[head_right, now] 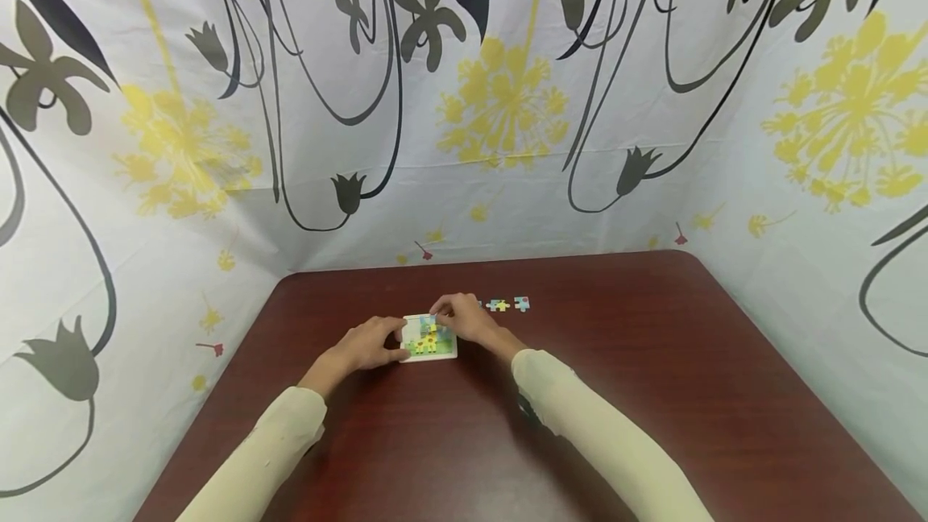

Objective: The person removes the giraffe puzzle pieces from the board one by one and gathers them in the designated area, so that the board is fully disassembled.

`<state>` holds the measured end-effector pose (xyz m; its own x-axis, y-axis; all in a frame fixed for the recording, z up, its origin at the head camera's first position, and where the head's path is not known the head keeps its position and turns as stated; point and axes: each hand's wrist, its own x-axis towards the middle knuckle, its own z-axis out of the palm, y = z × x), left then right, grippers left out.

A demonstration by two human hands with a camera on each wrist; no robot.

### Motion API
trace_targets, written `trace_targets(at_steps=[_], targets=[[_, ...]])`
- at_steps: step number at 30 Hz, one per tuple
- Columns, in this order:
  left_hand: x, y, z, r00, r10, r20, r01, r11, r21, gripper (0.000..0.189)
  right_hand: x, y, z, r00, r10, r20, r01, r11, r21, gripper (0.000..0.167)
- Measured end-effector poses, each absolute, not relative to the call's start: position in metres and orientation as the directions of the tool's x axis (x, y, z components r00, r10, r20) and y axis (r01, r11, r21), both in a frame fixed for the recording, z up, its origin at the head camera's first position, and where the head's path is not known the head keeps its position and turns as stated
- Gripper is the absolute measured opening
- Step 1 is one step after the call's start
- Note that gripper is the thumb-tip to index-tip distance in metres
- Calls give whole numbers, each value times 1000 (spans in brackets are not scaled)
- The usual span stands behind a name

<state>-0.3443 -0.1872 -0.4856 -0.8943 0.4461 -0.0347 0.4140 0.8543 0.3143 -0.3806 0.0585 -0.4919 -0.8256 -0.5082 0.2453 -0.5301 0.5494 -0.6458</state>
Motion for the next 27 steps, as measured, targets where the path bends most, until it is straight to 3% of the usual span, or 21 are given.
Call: trace_targets(at_steps=[27], targets=[[-341,-188,-483,-886,464,-14,434,840,326,27,-384,133,-494,-876,-443,190,-466,677,-570,15]])
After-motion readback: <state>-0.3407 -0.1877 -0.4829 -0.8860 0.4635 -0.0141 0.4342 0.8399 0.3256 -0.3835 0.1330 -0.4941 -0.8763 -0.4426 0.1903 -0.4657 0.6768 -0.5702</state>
